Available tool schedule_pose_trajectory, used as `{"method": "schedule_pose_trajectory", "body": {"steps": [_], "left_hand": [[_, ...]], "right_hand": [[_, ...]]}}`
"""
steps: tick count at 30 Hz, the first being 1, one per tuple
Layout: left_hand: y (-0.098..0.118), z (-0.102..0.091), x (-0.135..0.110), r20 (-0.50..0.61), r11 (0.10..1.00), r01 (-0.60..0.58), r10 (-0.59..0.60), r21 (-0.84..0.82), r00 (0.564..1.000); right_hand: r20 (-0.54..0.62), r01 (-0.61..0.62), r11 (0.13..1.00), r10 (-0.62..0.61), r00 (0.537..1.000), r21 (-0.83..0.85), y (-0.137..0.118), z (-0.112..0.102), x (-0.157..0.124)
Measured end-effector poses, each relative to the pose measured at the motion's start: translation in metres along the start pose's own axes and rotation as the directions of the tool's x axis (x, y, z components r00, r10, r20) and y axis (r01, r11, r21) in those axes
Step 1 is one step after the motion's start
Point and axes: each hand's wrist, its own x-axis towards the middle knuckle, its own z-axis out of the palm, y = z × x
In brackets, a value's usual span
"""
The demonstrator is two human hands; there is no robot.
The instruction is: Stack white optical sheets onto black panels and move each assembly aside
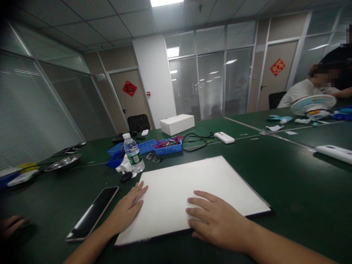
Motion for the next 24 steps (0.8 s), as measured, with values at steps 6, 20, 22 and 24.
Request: {"method": "schedule_pose_trajectory", "body": {"steps": [6, 20, 22, 24], "left_hand": [[-0.008, -0.002, 0.004, -0.053, 0.976, 0.031, -0.044, -0.216, 0.998], [-0.014, -0.008, 0.008, -0.129, 0.880, -0.018, -0.050, -0.475, 0.990], [-0.012, -0.006, 0.007, -0.144, 0.898, -0.052, -0.012, -0.436, 0.990], [-0.010, -0.006, 0.005, -0.154, 0.920, -0.102, 0.046, -0.378, 0.987]], "right_hand": [[-0.145, 0.177, 0.983, -0.182, 0.973, -0.047, -0.005, -0.016, 0.014], [-0.155, 0.200, 0.953, -0.238, 0.959, -0.229, 0.023, -0.047, 0.001], [-0.159, 0.165, 0.957, -0.206, 0.966, -0.240, 0.028, -0.049, -0.005], [-0.159, 0.126, 0.963, -0.167, 0.973, -0.240, 0.034, -0.050, -0.013]]}}
